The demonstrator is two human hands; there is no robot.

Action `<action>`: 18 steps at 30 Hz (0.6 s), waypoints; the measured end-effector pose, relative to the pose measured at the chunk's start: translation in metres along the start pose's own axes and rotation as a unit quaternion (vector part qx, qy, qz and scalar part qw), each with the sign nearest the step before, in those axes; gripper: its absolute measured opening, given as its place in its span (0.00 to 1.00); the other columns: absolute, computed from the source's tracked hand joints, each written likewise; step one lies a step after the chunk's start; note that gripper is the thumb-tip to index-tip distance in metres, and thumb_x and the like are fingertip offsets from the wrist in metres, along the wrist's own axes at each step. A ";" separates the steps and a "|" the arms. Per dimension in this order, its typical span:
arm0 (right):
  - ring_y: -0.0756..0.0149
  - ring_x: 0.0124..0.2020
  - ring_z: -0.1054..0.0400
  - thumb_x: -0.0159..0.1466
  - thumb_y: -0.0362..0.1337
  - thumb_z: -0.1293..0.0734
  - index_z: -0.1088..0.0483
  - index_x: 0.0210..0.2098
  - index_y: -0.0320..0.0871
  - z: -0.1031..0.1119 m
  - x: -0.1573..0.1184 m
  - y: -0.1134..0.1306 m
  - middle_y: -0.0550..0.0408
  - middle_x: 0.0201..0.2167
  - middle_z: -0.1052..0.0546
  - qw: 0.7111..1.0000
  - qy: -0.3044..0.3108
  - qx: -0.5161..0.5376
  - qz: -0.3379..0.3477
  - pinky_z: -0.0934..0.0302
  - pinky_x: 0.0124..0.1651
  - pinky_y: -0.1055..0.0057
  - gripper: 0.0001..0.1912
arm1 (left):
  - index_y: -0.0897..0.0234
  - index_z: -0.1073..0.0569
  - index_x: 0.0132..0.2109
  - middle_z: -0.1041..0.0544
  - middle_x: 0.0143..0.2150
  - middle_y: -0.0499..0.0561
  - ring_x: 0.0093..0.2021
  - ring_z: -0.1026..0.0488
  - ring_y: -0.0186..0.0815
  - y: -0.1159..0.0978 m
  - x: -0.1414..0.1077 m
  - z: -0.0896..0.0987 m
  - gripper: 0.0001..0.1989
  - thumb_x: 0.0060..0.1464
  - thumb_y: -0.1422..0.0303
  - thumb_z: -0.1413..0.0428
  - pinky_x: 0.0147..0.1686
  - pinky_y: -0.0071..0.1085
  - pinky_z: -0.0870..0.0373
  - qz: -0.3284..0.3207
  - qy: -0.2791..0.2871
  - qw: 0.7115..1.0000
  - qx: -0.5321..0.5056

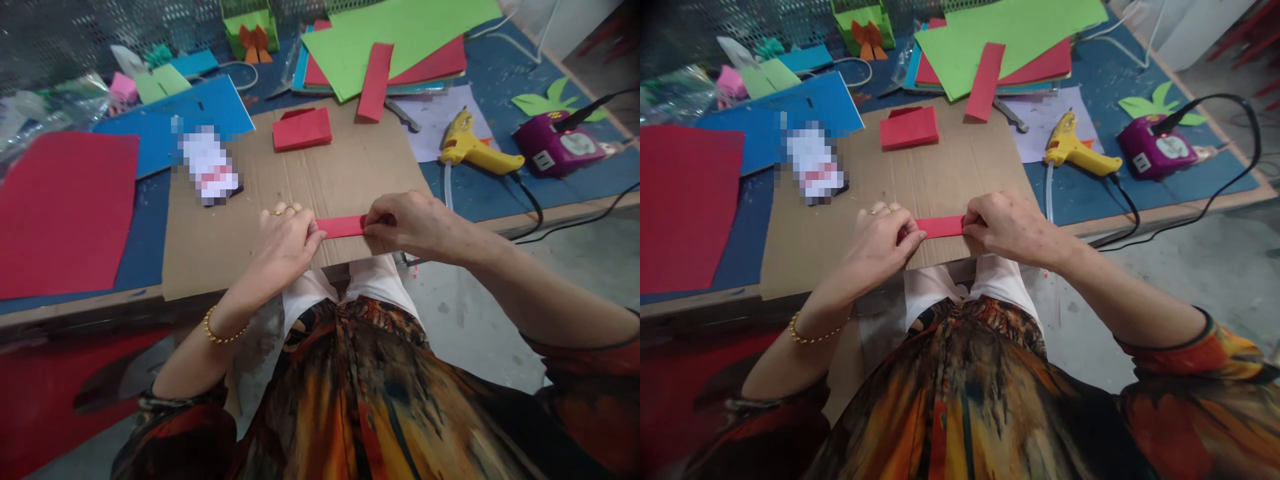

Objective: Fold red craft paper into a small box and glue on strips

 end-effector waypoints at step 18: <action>0.67 0.34 0.32 0.63 0.30 0.30 0.25 0.36 0.43 0.000 0.010 -0.016 0.54 0.37 0.21 0.999 -0.015 0.030 0.040 0.43 0.38 0.70 0.03 | 0.61 0.24 0.47 0.24 0.45 0.61 0.46 0.29 0.51 -0.040 -0.021 -0.001 0.13 0.72 0.73 0.53 0.43 0.44 0.37 -0.157 -0.094 0.961 0.208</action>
Point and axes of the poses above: each hand's wrist, its own x-axis towards the middle knuckle, its own z-axis out of the back of the hand, y = z × x, the point moved 6 cm from there along x, towards the middle knuckle
